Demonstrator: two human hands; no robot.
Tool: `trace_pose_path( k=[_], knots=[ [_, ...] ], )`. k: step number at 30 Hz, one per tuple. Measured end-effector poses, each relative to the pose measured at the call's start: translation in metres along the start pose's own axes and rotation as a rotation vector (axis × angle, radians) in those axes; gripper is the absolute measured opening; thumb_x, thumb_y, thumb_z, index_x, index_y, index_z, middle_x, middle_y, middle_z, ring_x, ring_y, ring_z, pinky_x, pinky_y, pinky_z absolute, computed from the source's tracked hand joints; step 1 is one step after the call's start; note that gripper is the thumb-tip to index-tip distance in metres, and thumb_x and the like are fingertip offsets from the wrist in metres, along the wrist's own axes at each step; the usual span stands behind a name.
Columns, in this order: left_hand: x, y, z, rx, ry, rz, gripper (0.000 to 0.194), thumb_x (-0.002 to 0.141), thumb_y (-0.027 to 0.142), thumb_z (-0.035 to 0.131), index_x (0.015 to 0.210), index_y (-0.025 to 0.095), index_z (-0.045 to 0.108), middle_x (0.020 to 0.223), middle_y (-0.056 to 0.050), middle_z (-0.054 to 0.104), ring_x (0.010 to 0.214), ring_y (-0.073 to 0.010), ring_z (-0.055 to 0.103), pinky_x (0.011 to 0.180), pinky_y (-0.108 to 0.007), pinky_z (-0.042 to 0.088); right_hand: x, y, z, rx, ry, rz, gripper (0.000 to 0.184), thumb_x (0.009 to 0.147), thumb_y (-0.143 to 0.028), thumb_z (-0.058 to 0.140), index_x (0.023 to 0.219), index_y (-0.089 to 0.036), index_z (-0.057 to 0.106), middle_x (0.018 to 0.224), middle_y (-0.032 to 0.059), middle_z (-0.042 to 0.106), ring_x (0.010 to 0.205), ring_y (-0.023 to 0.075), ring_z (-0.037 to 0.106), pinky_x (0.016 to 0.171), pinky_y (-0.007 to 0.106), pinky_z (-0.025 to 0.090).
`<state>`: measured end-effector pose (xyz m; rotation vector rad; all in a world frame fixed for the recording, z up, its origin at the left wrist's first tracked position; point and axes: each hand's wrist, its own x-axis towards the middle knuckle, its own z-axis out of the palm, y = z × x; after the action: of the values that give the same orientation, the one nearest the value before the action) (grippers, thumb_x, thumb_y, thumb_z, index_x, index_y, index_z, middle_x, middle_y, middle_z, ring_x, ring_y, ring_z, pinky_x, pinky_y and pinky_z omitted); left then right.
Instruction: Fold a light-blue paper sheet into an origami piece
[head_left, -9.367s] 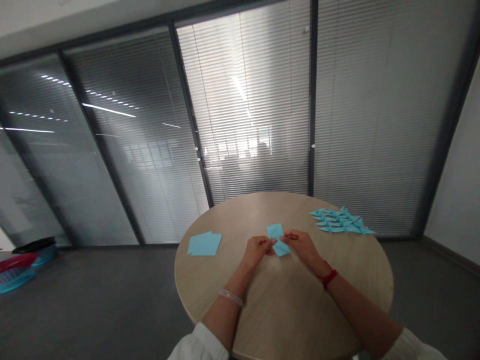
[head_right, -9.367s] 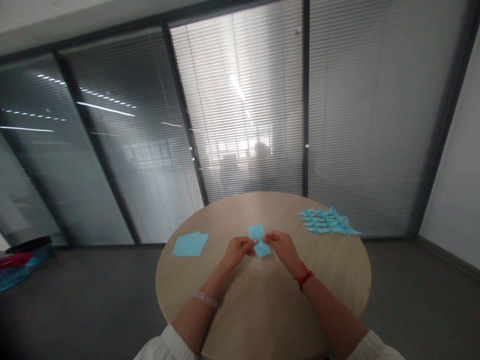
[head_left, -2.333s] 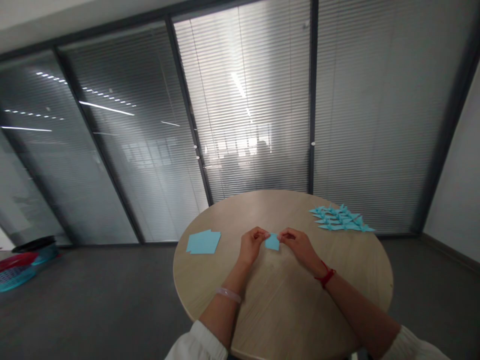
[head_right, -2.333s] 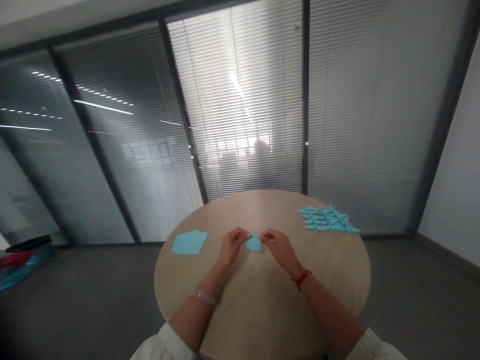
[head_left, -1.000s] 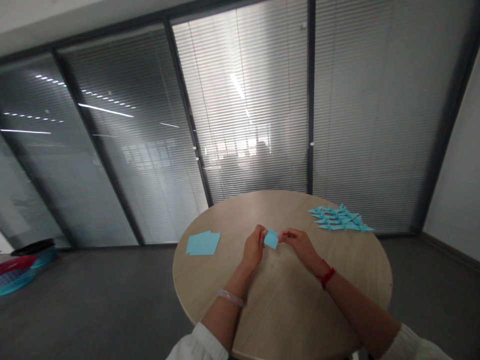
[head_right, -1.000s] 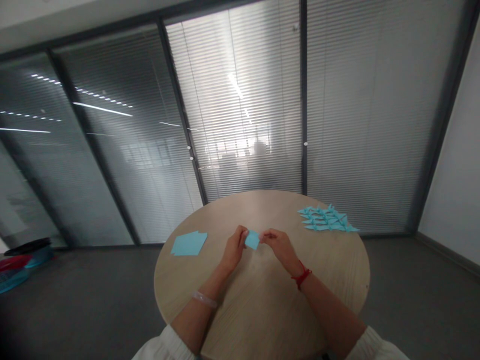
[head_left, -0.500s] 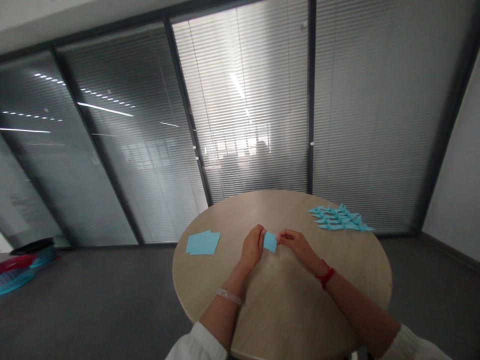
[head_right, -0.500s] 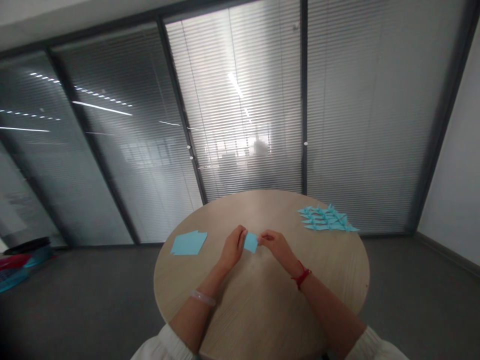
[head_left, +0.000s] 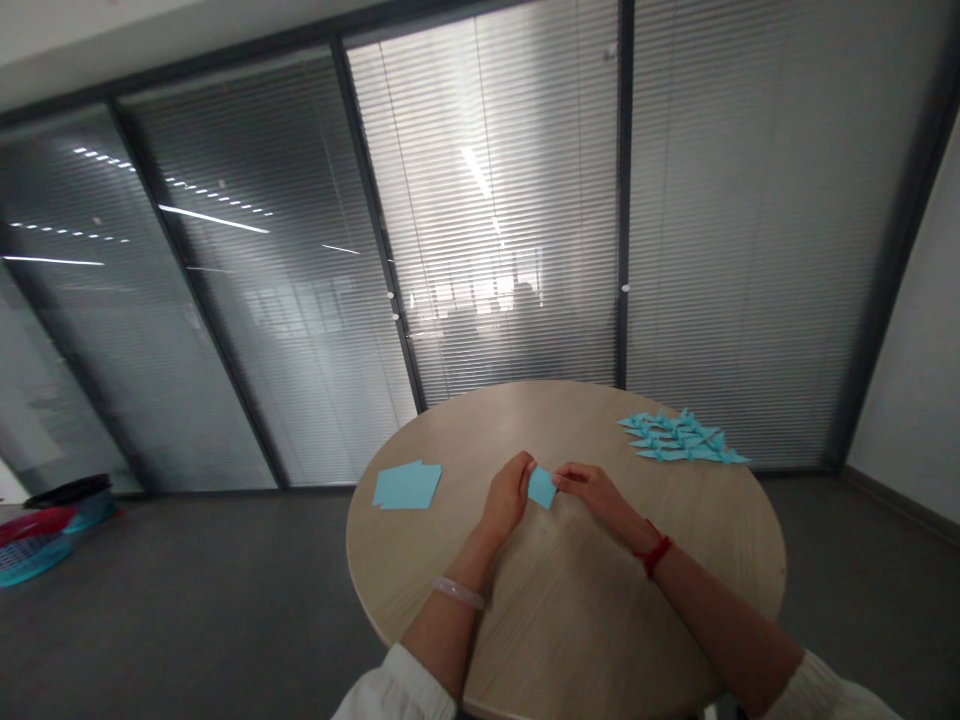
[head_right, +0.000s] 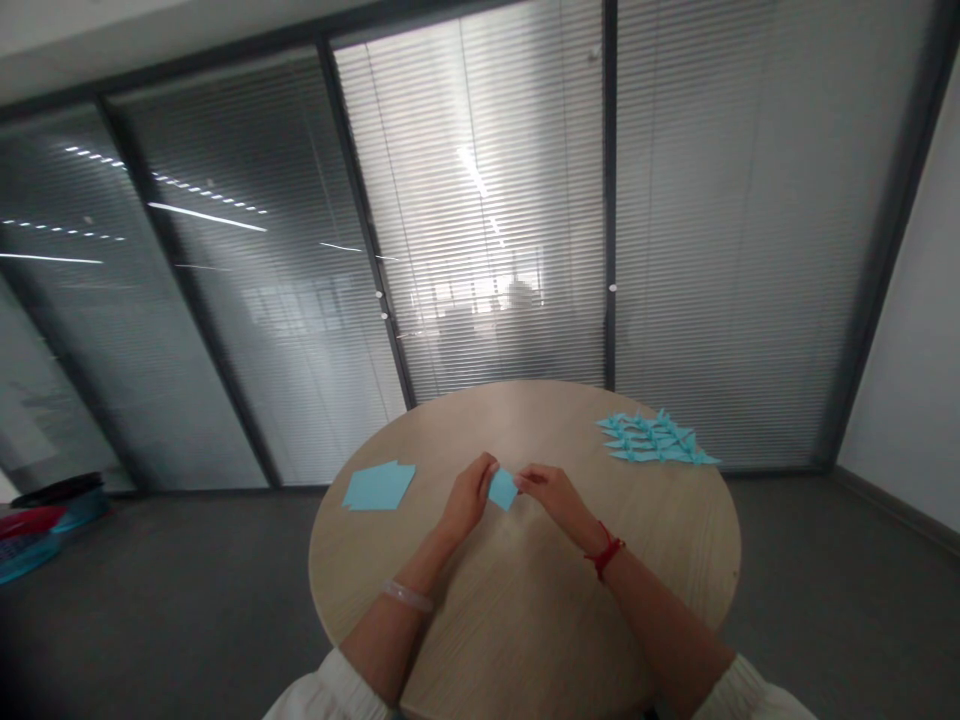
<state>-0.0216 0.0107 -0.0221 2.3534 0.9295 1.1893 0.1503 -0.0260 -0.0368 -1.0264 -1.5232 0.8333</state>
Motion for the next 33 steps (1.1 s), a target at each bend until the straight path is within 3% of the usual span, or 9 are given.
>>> trace_pose_path(
  k=[7, 11, 15, 20, 33],
  knots=[
    [0.0, -0.008, 0.001, -0.035, -0.005, -0.055, 0.031, 0.089, 0.042, 0.041, 0.078, 0.018, 0.059, 0.078, -0.003, 0.052, 0.075, -0.017, 0.051, 0.071, -0.03, 0.041, -0.006, -0.007, 0.003, -0.313, 0.09, -0.148, 0.021, 0.078, -0.036, 0.06, 0.075, -0.017, 0.07, 0.078, 0.0049, 0.07, 0.075, 0.0189, 0.063, 0.072, 0.028, 0.045],
    [-0.002, -0.01, 0.009, -0.372, -0.147, -0.2, 0.04, 0.086, 0.052, 0.043, 0.085, 0.016, 0.061, 0.083, -0.006, 0.057, 0.076, -0.0177, 0.055, 0.062, -0.028, 0.047, -0.008, -0.009, 0.005, -0.384, 0.08, -0.192, 0.017, 0.077, -0.032, 0.062, 0.072, -0.018, 0.069, 0.074, 0.0038, 0.07, 0.07, 0.0172, 0.062, 0.068, 0.026, 0.044],
    [-0.002, -0.007, 0.011, -0.661, -0.226, -0.321, 0.042, 0.076, 0.055, 0.058, 0.09, 0.015, 0.06, 0.087, -0.006, 0.061, 0.081, -0.0188, 0.058, 0.069, -0.032, 0.05, -0.005, -0.003, 0.005, -0.324, 0.07, -0.127, 0.017, 0.075, -0.035, 0.064, 0.069, -0.02, 0.07, 0.07, 0.0021, 0.07, 0.067, 0.017, 0.062, 0.064, 0.025, 0.044],
    [-0.001, -0.003, 0.004, -0.836, -0.215, -0.407, 0.041, 0.072, 0.051, 0.067, 0.091, 0.015, 0.061, 0.091, -0.006, 0.063, 0.086, -0.0197, 0.06, 0.077, -0.036, 0.05, 0.0, 0.004, 0.002, -0.124, 0.033, -0.041, 0.019, 0.072, -0.037, 0.065, 0.069, -0.019, 0.071, 0.071, 0.0014, 0.071, 0.068, 0.017, 0.063, 0.065, 0.025, 0.045],
    [-0.001, 0.005, -0.002, -0.963, -0.234, -0.412, 0.039, 0.074, 0.047, 0.067, 0.094, 0.014, 0.063, 0.103, -0.01, 0.065, 0.092, -0.0216, 0.061, 0.081, -0.038, 0.048, -0.001, -0.001, -0.001, -0.057, 0.059, -0.004, 0.026, 0.069, -0.045, 0.066, 0.065, -0.019, 0.071, 0.065, 0.0006, 0.069, 0.062, 0.0168, 0.061, 0.062, 0.025, 0.045]
  ],
)
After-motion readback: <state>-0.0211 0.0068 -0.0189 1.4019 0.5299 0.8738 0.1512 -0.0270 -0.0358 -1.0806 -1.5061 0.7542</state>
